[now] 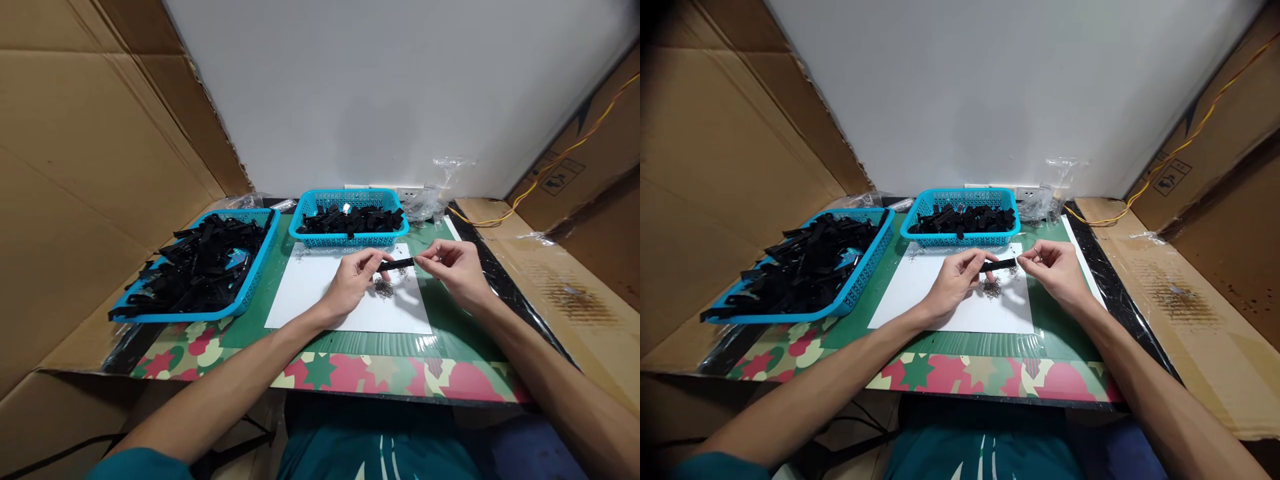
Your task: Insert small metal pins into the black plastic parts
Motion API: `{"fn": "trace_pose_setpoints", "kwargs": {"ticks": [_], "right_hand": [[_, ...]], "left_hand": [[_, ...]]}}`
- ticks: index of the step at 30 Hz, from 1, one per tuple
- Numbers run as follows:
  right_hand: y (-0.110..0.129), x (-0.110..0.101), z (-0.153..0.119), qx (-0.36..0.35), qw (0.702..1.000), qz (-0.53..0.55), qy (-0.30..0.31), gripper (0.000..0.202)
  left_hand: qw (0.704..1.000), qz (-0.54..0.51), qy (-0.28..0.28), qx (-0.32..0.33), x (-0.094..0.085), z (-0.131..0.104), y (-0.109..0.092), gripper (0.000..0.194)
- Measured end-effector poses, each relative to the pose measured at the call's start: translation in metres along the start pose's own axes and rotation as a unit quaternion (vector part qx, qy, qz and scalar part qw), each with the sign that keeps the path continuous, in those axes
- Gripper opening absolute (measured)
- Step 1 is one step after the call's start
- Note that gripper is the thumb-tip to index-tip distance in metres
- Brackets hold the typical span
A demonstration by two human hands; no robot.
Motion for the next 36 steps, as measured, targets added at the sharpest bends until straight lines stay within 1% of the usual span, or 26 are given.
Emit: {"fn": "trace_pose_setpoints", "kwargs": {"ticks": [2, 4, 8, 10, 12, 15, 18, 20, 22, 25, 29, 33, 36], "right_hand": [[0.001, -0.002, -0.001, -0.007, 1.000, -0.008, -0.006, 0.026], [0.000, -0.005, -0.001, -0.005, 1.000, -0.021, -0.017, 0.028], [-0.004, -0.015, 0.001, -0.003, 0.998, -0.012, -0.057, 0.035], [-0.007, -0.019, 0.003, 0.003, 0.998, 0.012, -0.058, 0.036], [-0.010, -0.018, 0.005, 0.015, 0.999, 0.023, -0.034, 0.034], [-0.006, -0.019, 0.005, 0.027, 1.000, -0.001, -0.004, 0.032], [-0.003, -0.015, 0.000, 0.062, 0.996, -0.050, 0.034, 0.032], [-0.008, -0.005, -0.006, 0.107, 0.986, -0.094, 0.085, 0.033], [-0.014, 0.002, -0.011, 0.140, 0.974, -0.135, 0.116, 0.032], [-0.021, 0.005, -0.013, 0.153, 0.967, -0.170, 0.116, 0.029], [-0.029, 0.011, -0.012, 0.149, 0.962, -0.189, 0.132, 0.027], [-0.032, 0.013, -0.013, 0.135, 0.958, -0.210, 0.139, 0.030], [-0.031, 0.013, -0.013, 0.128, 0.957, -0.224, 0.129, 0.026]], "left_hand": [[1.000, -0.020, 0.013, -0.011, 0.002, 0.000, 0.001, 0.045], [1.000, -0.017, 0.022, -0.007, 0.004, 0.000, -0.001, 0.049], [0.999, 0.031, 0.042, 0.010, 0.008, -0.003, -0.005, 0.049], [0.996, 0.073, 0.051, 0.026, 0.010, -0.005, -0.008, 0.045], [0.988, 0.135, 0.048, 0.056, 0.011, -0.007, -0.013, 0.039], [0.974, 0.200, 0.027, 0.104, 0.011, -0.009, -0.022, 0.030], [0.969, 0.220, 0.021, 0.111, 0.012, -0.010, -0.023, 0.026], [0.964, 0.241, 0.032, 0.108, 0.015, -0.011, -0.021, 0.024], [0.957, 0.267, 0.046, 0.108, 0.019, -0.012, -0.020, 0.023], [0.944, 0.305, 0.058, 0.114, 0.023, -0.013, -0.019, 0.028], [0.933, 0.328, 0.074, 0.131, 0.029, -0.015, -0.017, 0.034], [0.927, 0.335, 0.092, 0.143, 0.034, -0.016, -0.016, 0.036], [0.930, 0.325, 0.098, 0.142, 0.034, -0.017, -0.016, 0.036]]}}
Point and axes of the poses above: each hand's wrist, its own z-axis towards the middle knuckle, its own x-axis out of the palm, y = z × x, the point moved 10 cm from there along z, towards the middle knuckle
